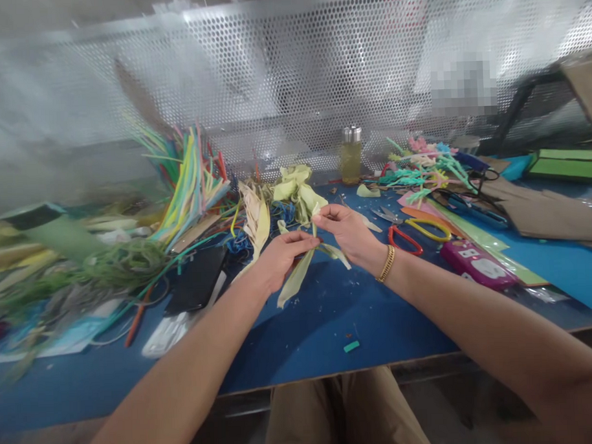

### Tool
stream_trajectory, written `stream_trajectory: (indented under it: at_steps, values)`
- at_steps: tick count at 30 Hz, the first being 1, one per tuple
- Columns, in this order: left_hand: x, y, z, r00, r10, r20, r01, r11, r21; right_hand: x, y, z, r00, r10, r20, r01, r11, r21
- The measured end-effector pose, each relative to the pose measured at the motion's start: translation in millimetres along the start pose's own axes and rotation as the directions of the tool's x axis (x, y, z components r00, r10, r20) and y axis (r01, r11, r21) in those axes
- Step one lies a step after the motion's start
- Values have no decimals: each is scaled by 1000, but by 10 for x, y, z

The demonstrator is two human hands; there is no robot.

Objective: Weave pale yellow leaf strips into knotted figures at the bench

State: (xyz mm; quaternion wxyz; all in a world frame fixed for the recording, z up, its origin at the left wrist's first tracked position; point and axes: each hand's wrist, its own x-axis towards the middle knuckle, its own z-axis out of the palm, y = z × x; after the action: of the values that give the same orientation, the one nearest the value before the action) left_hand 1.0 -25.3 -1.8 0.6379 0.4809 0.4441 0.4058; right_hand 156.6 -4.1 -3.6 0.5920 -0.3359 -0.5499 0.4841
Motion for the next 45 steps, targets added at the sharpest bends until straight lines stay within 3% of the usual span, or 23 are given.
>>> stream_trajectory:
  at_steps: [7,12,17,22,25,31,40,42,45]
  values:
    - [10,-39,-22,998,-5,68,3,1000,25,15,19,-18,999,-51,-11,50,995,-83]
    - [22,-14,-60,997,81,12,-81,996,-46,-10,-115,-113,990,-94,106,126,928,-350]
    - [35,43,-109,995,89,-42,-93,990,-106,-31,-242,-214,920,-144,365,376,592,-713]
    - [46,41,-135,991,101,-92,-103,995,-18,-39,-256,-186,848,-158,507,529,327,-783]
    - [37,51,-131,993,89,-74,-84,994,63,-49,-274,-164,840,-135,525,542,231,-808]
    - [-19,111,-49,994,43,-104,-38,998,57,-9,-322,-205,835,-143,531,549,170,-818]
    - [-59,129,-42,999,-5,-36,6,1000,28,46,-245,-268,830,-158,534,557,237,-796]
    - [-42,116,-60,998,8,-55,-7,1000,8,26,-244,-261,846,-227,483,530,243,-813]
    - [-7,87,-78,988,94,-121,-96,995,-13,-40,-274,-211,865,-409,289,410,247,-878]
